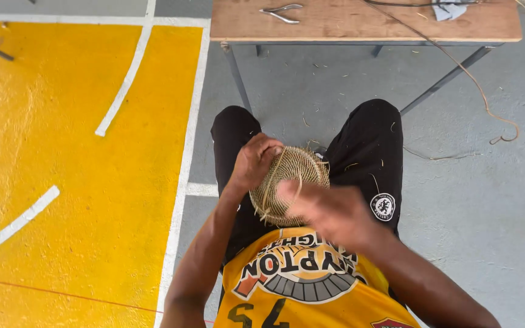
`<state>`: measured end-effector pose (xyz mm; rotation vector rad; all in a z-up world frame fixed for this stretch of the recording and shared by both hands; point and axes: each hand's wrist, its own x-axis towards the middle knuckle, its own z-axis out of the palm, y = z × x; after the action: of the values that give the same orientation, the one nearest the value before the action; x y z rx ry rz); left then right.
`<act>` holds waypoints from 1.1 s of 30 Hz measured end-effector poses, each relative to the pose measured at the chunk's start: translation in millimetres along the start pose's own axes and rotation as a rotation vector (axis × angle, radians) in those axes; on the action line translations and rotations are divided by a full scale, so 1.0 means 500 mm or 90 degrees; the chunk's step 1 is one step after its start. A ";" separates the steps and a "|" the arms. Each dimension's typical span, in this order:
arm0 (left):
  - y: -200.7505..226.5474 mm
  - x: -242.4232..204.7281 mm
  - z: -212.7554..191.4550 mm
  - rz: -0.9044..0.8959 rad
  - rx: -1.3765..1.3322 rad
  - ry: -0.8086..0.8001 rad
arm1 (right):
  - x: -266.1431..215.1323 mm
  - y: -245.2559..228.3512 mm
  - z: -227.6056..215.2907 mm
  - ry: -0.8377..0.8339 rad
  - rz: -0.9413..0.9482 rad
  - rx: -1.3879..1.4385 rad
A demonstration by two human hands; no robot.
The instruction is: The recorder is weaving a small basket out of straw or similar natural fibers.
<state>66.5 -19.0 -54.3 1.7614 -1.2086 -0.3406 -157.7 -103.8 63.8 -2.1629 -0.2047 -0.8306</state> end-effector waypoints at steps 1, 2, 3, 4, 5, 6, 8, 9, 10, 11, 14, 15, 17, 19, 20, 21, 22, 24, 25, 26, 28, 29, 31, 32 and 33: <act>-0.006 0.007 -0.015 -0.005 0.001 0.007 | -0.006 0.028 -0.030 -0.006 -0.004 0.005; -0.012 0.013 -0.031 0.016 -0.089 -0.013 | -0.012 0.056 -0.059 0.063 0.097 -0.059; -0.017 0.027 -0.048 0.043 -0.178 -0.033 | -0.014 0.087 -0.090 0.134 0.195 -0.125; -0.025 0.038 -0.055 0.045 -0.174 -0.026 | -0.025 0.107 -0.098 0.132 0.188 -0.123; -0.033 0.050 -0.061 0.025 -0.210 -0.053 | -0.037 0.127 -0.106 0.148 0.322 -0.055; -0.040 0.063 -0.066 0.005 -0.246 -0.081 | -0.048 0.148 -0.116 0.161 0.457 0.015; -0.031 0.086 -0.072 -0.010 -0.250 -0.096 | -0.068 0.186 -0.091 0.090 0.468 -0.005; -0.026 0.093 -0.073 -0.031 -0.258 -0.118 | -0.082 0.202 -0.076 0.019 0.488 -0.024; -0.016 0.098 -0.069 -0.032 -0.256 -0.119 | -0.074 0.191 -0.064 0.020 0.488 -0.022; -0.006 0.106 -0.068 -0.048 -0.245 -0.135 | -0.065 0.181 -0.051 0.024 0.526 0.069; -0.008 0.122 -0.056 -0.053 -0.275 -0.164 | -0.076 0.198 -0.014 0.030 0.545 0.229; -0.014 0.130 -0.049 -0.037 -0.319 -0.171 | -0.084 0.215 -0.005 0.032 0.521 0.291; -0.005 0.134 -0.052 -0.064 -0.311 -0.169 | -0.066 0.200 -0.006 0.049 0.529 0.328; -0.013 0.140 -0.052 -0.091 -0.304 -0.160 | -0.051 0.192 -0.009 0.059 0.535 0.365; -0.025 0.141 -0.050 -0.042 -0.321 -0.165 | -0.048 0.191 -0.011 0.099 0.587 0.388; -0.038 0.141 -0.046 0.005 -0.339 -0.170 | -0.047 0.188 -0.012 0.141 0.640 0.411; -0.032 0.143 -0.044 0.004 -0.341 -0.166 | -0.058 0.201 -0.009 0.136 0.641 0.410; -0.021 0.147 -0.038 -0.012 -0.341 -0.191 | -0.084 0.225 0.001 0.083 0.557 0.393; -0.019 0.149 -0.032 -0.011 -0.341 -0.191 | -0.074 0.214 0.002 0.084 0.557 0.392; -0.016 0.151 -0.026 0.043 -0.330 -0.163 | -0.063 0.204 0.004 0.081 0.560 0.347; 0.006 0.156 -0.025 0.098 -0.316 -0.134 | -0.057 0.199 0.012 0.078 0.560 0.303; 0.025 0.154 -0.028 0.110 -0.272 -0.060 | -0.065 0.201 0.019 0.128 0.556 0.295; 0.015 0.144 -0.022 0.119 -0.227 0.016 | -0.066 0.196 0.028 0.175 0.555 0.287; -0.012 0.136 -0.011 0.032 -0.192 0.094 | -0.060 0.188 0.029 0.222 0.528 0.307; -0.039 0.132 -0.001 -0.053 -0.156 0.166 | -0.053 0.180 0.030 0.275 0.500 0.324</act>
<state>109.3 -72.5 -52.4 1.5893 -0.8717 -0.2842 -135.1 -150.1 -15.8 -1.3596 0.5634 -0.6549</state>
